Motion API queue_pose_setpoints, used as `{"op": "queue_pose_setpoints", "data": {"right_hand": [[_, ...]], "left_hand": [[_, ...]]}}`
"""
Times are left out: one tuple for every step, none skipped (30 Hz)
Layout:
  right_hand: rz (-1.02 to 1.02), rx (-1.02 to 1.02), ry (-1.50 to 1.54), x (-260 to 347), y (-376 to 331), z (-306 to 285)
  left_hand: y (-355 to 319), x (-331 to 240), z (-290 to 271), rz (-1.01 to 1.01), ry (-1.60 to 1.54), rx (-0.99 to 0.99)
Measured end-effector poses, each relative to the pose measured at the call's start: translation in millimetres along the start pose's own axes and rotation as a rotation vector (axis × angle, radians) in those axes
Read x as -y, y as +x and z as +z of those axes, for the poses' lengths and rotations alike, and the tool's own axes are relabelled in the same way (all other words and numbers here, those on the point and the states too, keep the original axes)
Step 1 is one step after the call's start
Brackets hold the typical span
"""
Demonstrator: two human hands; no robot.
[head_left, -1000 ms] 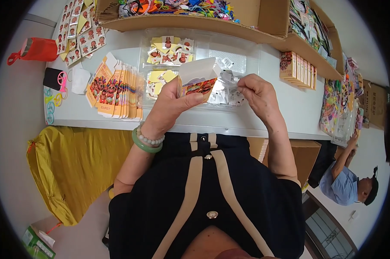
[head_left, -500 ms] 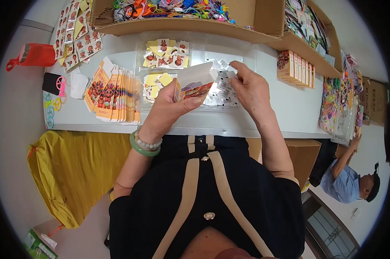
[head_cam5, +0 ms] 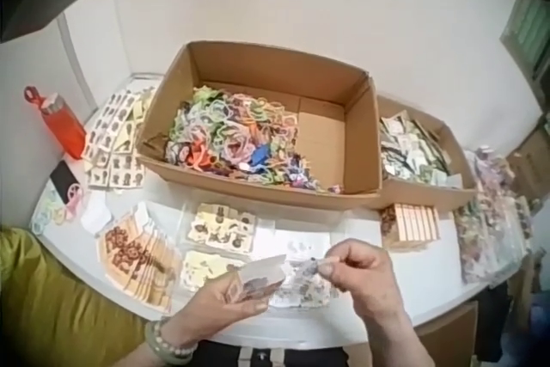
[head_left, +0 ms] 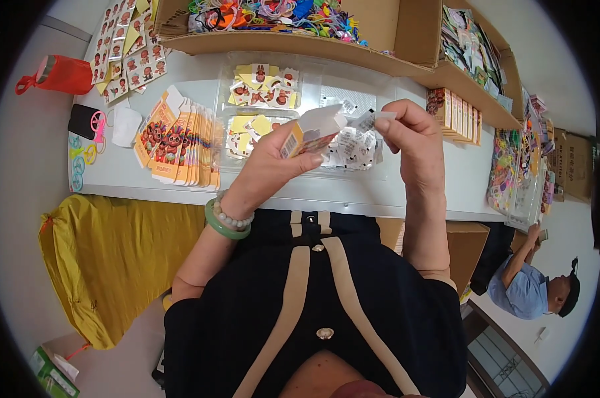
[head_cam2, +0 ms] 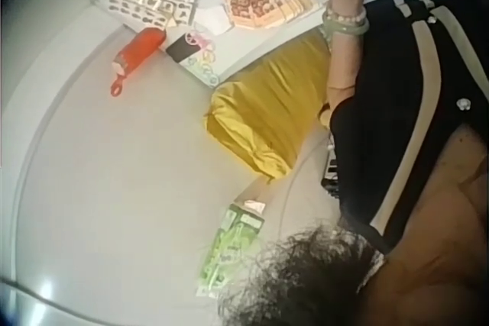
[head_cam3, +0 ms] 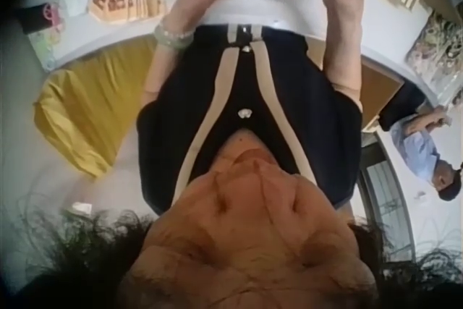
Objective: Packaging small colorful toy packets into plastic containers and cardboard boxes.
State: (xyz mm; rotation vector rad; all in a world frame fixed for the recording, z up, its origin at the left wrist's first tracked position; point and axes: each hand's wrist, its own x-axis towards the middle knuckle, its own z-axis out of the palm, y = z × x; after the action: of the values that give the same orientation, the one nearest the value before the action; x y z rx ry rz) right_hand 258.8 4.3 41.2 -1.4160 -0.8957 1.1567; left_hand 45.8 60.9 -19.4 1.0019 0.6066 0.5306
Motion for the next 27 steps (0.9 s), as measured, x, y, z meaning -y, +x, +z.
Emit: {"op": "queue_pose_setpoints", "data": {"right_hand": [[-0.006, 0.003, 0.001, 5, -3, 6], [-0.057, 0.046, -0.121, 10, -7, 13], [-0.106, 0.099, -0.242, 14, -9, 22], [-0.281, 0.151, -0.505, 18, -9, 32], [-0.283, 0.158, -0.501, 19, -9, 39], [-0.38, 0.205, -0.688, 19, -9, 44], [-0.478, 0.252, -0.873, 20, -9, 48], [-0.408, 0.256, -0.8, 26, -11, 51], [-0.411, 0.266, -0.797, 25, -10, 51], [-0.321, 0.25, -0.642, 25, -9, 48], [-0.23, 0.233, -0.488, 25, -7, 45], [-0.165, 0.188, -0.406, 26, -7, 44], [-0.163, 0.199, -0.404, 23, -4, 43], [-0.157, 0.19, -0.32, 17, 1, 40], [-0.15, 0.179, -0.236, 13, 5, 39], [-0.13, 0.211, -0.223, 12, 8, 39], [-0.126, 0.218, -0.223, 11, 9, 42], [-0.133, 0.203, -0.242, 9, 11, 46], [-0.14, 0.188, -0.262, 8, 12, 49], [-0.133, 0.19, -0.261, 6, 13, 51], [-0.136, 0.19, -0.308, 4, 16, 52], [-0.138, 0.19, -0.354, 1, 19, 53], [-0.133, 0.194, -0.354, -2, 22, 55], [-0.19, 0.214, -0.544, -6, 26, 56], [-0.248, 0.233, -0.732, -10, 28, 59], [-0.245, 0.235, -0.731, -16, 30, 63], [-0.368, 0.278, -0.919, -22, 31, 69]], "left_hand": [[-1, 1, 0, -0.007, 0.043, 0.029], [-1, -1, 1, -0.005, 0.047, 0.037], [-4, -2, 3, 0.001, 0.018, 0.071], [-6, -2, 4, 0.006, -0.01, 0.104], [-8, -2, 3, 0.007, -0.008, 0.097], [-9, 0, 2, 0.018, -0.019, 0.102], [-11, 1, 0, 0.028, -0.031, 0.105], [-14, -1, -1, 0.031, -0.031, 0.096], [-17, -3, -3, 0.018, -0.09, 0.092], [-20, -4, -5, 0.005, -0.149, 0.086], [-23, -5, -8, 0.007, -0.15, 0.075], [-26, -5, -13, 0.005, -0.13, 0.077], [-29, -5, -18, 0.002, -0.111, 0.079], [-31, -6, -22, 0.001, -0.114, 0.072], [-33, -6, -26, 0.002, -0.156, 0.046], [-34, -6, -29, 0.004, -0.198, 0.021], [-34, -6, -31, 0.003, -0.202, 0.014], [-33, -6, -32, 0.046, -0.187, 0.002], [-33, -5, -33, 0.088, -0.172, -0.009], [-34, -9, -34, 0.083, -0.175, -0.012], [-36, -16, -36, 0.147, -0.345, -0.039], [-37, -20, -38, 0.211, -0.514, -0.068], [-40, -19, -41, 0.209, -0.518, -0.074], [-42, -18, -44, 0.231, -0.305, -0.181], [-45, -17, -45, 0.251, -0.091, -0.285], [-46, -20, -46, 0.245, -0.058, -0.302], [-45, -20, -48, 0.243, -0.058, -0.305]]}}
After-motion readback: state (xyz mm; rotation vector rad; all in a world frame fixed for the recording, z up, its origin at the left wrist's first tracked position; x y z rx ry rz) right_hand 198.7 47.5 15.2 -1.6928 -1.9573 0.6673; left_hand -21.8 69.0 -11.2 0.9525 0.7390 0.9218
